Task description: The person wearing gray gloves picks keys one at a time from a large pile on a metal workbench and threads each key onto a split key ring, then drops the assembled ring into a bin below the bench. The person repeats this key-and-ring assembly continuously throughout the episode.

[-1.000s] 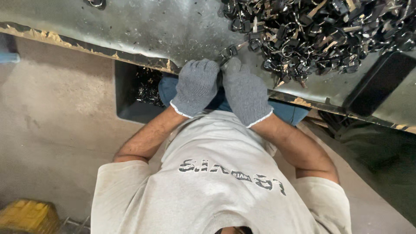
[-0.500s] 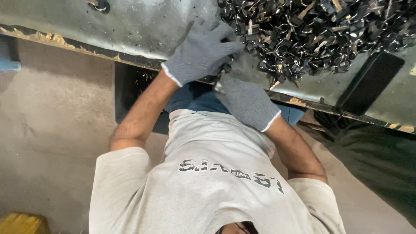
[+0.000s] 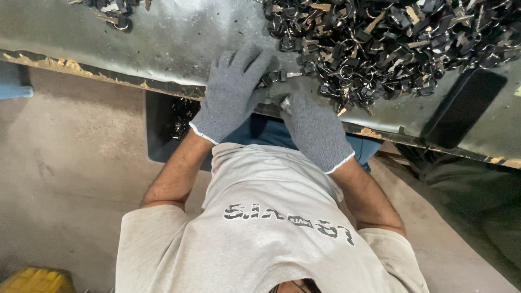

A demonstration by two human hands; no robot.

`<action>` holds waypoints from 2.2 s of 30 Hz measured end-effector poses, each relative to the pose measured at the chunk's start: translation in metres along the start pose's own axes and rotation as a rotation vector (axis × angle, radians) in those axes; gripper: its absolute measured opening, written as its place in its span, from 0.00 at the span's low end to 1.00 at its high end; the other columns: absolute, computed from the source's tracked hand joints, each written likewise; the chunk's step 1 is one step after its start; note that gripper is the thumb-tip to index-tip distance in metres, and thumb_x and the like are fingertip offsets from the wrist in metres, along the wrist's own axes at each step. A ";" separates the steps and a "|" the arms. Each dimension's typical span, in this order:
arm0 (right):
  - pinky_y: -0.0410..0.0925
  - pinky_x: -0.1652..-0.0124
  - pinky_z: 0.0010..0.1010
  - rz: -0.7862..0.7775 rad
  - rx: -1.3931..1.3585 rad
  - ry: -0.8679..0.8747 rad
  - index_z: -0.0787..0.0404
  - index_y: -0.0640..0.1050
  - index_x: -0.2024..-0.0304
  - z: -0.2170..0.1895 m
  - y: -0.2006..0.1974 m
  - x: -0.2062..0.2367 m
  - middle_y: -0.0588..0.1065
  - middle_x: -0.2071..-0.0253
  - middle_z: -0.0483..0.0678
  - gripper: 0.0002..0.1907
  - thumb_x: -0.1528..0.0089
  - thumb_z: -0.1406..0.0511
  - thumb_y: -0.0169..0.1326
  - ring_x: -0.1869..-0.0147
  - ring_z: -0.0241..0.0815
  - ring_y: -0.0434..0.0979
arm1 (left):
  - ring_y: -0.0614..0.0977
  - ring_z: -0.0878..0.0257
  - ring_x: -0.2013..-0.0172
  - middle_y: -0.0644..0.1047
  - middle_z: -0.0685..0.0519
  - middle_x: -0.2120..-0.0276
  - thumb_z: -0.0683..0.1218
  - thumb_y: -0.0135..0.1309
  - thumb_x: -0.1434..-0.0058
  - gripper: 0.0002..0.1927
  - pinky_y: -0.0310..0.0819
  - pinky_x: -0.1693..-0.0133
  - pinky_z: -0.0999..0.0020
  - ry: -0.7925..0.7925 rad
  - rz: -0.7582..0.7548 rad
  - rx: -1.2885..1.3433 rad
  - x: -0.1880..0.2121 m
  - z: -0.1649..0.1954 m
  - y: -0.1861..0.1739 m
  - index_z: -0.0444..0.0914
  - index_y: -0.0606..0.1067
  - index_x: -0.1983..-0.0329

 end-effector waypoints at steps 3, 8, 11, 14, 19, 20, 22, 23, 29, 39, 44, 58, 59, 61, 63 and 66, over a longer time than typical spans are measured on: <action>0.73 0.68 0.47 0.006 -0.039 -0.008 0.67 0.71 0.49 0.001 0.004 -0.009 0.77 0.60 0.64 0.18 0.35 0.61 0.57 0.64 0.61 0.81 | 0.76 0.45 0.50 0.73 0.43 0.47 0.39 0.60 0.44 0.29 0.72 0.50 0.51 -0.043 -0.067 -0.034 0.002 0.002 0.010 0.40 0.73 0.37; 0.72 0.73 0.45 0.012 -0.077 0.134 0.63 0.73 0.54 0.018 0.015 -0.016 0.77 0.70 0.58 0.13 0.32 0.61 0.58 0.70 0.59 0.81 | 0.80 0.46 0.57 0.78 0.47 0.59 0.44 0.62 0.38 0.14 0.73 0.56 0.51 -0.262 -0.046 0.182 0.015 -0.019 0.022 0.40 0.75 0.49; 0.71 0.76 0.43 0.039 -0.057 0.103 0.67 0.71 0.53 0.010 0.018 -0.019 0.77 0.68 0.60 0.15 0.32 0.61 0.56 0.71 0.58 0.81 | 0.81 0.47 0.59 0.78 0.47 0.62 0.43 0.60 0.37 0.11 0.74 0.57 0.52 -0.243 0.057 0.188 0.023 -0.018 0.018 0.39 0.76 0.52; 0.71 0.76 0.43 0.101 0.300 0.070 0.61 0.70 0.59 -0.002 0.014 -0.022 0.77 0.68 0.56 0.09 0.33 0.62 0.55 0.71 0.55 0.81 | 0.80 0.46 0.56 0.77 0.46 0.61 0.40 0.57 0.38 0.11 0.75 0.53 0.52 -0.131 0.099 0.088 0.026 -0.008 0.019 0.38 0.77 0.52; 0.70 0.78 0.42 -0.014 0.165 0.079 0.64 0.70 0.55 0.002 0.029 -0.030 0.74 0.76 0.53 0.11 0.31 0.62 0.54 0.75 0.54 0.79 | 0.80 0.46 0.56 0.77 0.45 0.60 0.40 0.57 0.38 0.12 0.75 0.52 0.52 -0.074 0.112 0.083 0.025 -0.011 0.025 0.37 0.76 0.51; 0.70 0.78 0.44 -0.035 0.049 0.055 0.65 0.70 0.54 0.000 0.033 -0.030 0.74 0.78 0.53 0.13 0.31 0.61 0.54 0.76 0.55 0.79 | 0.80 0.46 0.57 0.77 0.45 0.61 0.40 0.57 0.39 0.11 0.75 0.53 0.52 -0.074 0.100 0.097 0.025 -0.011 0.026 0.37 0.76 0.52; 0.70 0.79 0.43 0.047 0.239 0.108 0.62 0.70 0.57 0.004 0.025 -0.030 0.75 0.74 0.54 0.09 0.33 0.63 0.53 0.77 0.54 0.79 | 0.80 0.45 0.59 0.77 0.45 0.63 0.40 0.57 0.40 0.10 0.75 0.56 0.52 -0.080 0.079 0.128 0.023 -0.012 0.027 0.37 0.77 0.55; 0.70 0.80 0.43 0.072 0.326 0.134 0.60 0.70 0.58 0.005 0.023 -0.029 0.76 0.72 0.55 0.08 0.34 0.64 0.53 0.77 0.53 0.79 | 0.80 0.45 0.58 0.77 0.45 0.62 0.40 0.57 0.39 0.11 0.75 0.55 0.52 -0.051 0.098 0.111 0.023 -0.010 0.024 0.36 0.76 0.53; 0.70 0.79 0.46 -0.017 0.232 0.113 0.64 0.71 0.54 0.006 0.027 -0.025 0.77 0.75 0.56 0.12 0.32 0.62 0.52 0.76 0.57 0.79 | 0.81 0.48 0.59 0.77 0.47 0.62 0.42 0.58 0.37 0.10 0.77 0.56 0.54 -0.018 0.079 0.072 0.020 -0.007 0.024 0.39 0.76 0.53; 0.71 0.77 0.45 0.077 0.174 0.122 0.63 0.71 0.51 0.003 0.020 -0.025 0.76 0.74 0.55 0.14 0.33 0.61 0.55 0.74 0.57 0.80 | 0.78 0.48 0.60 0.76 0.46 0.62 0.45 0.61 0.34 0.17 0.72 0.55 0.50 -0.309 0.362 0.030 0.028 -0.049 -0.039 0.35 0.76 0.44; 0.71 0.75 0.49 0.000 0.123 0.163 0.62 0.71 0.54 0.009 0.024 -0.016 0.78 0.67 0.58 0.15 0.34 0.58 0.57 0.73 0.59 0.80 | 0.77 0.50 0.59 0.77 0.49 0.64 0.52 0.65 0.36 0.16 0.67 0.54 0.51 -0.175 0.263 0.030 -0.016 -0.029 -0.024 0.38 0.79 0.53; 0.74 0.69 0.47 -0.128 0.045 -0.077 0.64 0.73 0.53 0.015 0.026 -0.006 0.77 0.61 0.59 0.18 0.37 0.58 0.60 0.66 0.58 0.81 | 0.76 0.47 0.54 0.77 0.48 0.57 0.49 0.64 0.48 0.16 0.62 0.49 0.46 -0.165 0.361 -0.073 -0.034 0.003 0.012 0.46 0.82 0.54; 0.74 0.68 0.47 -0.133 0.049 -0.087 0.63 0.73 0.54 0.015 0.027 -0.006 0.77 0.63 0.58 0.18 0.37 0.57 0.60 0.66 0.58 0.81 | 0.76 0.47 0.54 0.77 0.48 0.57 0.48 0.63 0.47 0.15 0.63 0.49 0.48 -0.171 0.351 -0.043 -0.039 0.002 0.012 0.46 0.82 0.56; 0.74 0.70 0.45 -0.126 0.068 -0.158 0.64 0.73 0.52 0.013 0.026 -0.003 0.77 0.64 0.57 0.18 0.35 0.58 0.59 0.66 0.56 0.81 | 0.78 0.49 0.51 0.77 0.49 0.55 0.45 0.61 0.42 0.13 0.64 0.46 0.49 -0.169 0.332 0.105 -0.041 0.003 0.012 0.45 0.81 0.54; 0.74 0.71 0.43 -0.140 0.097 -0.193 0.67 0.73 0.49 0.015 0.028 0.000 0.77 0.66 0.57 0.21 0.36 0.58 0.59 0.67 0.55 0.81 | 0.79 0.52 0.46 0.78 0.50 0.49 0.42 0.57 0.34 0.12 0.64 0.40 0.51 -0.151 0.317 0.333 -0.033 0.007 0.009 0.42 0.78 0.47; 0.74 0.71 0.43 -0.173 0.127 -0.202 0.70 0.72 0.47 0.020 0.034 0.001 0.77 0.69 0.57 0.25 0.39 0.58 0.60 0.67 0.55 0.81 | 0.81 0.55 0.55 0.80 0.53 0.58 0.43 0.56 0.39 0.12 0.73 0.49 0.57 -0.239 0.228 0.430 -0.012 0.017 0.008 0.43 0.79 0.51</action>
Point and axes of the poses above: each hand's wrist, its own x-axis away from the middle knuckle, its own y-axis out of the palm, z = x × y, the point moved 10 cm from there along -x, towards the middle knuckle
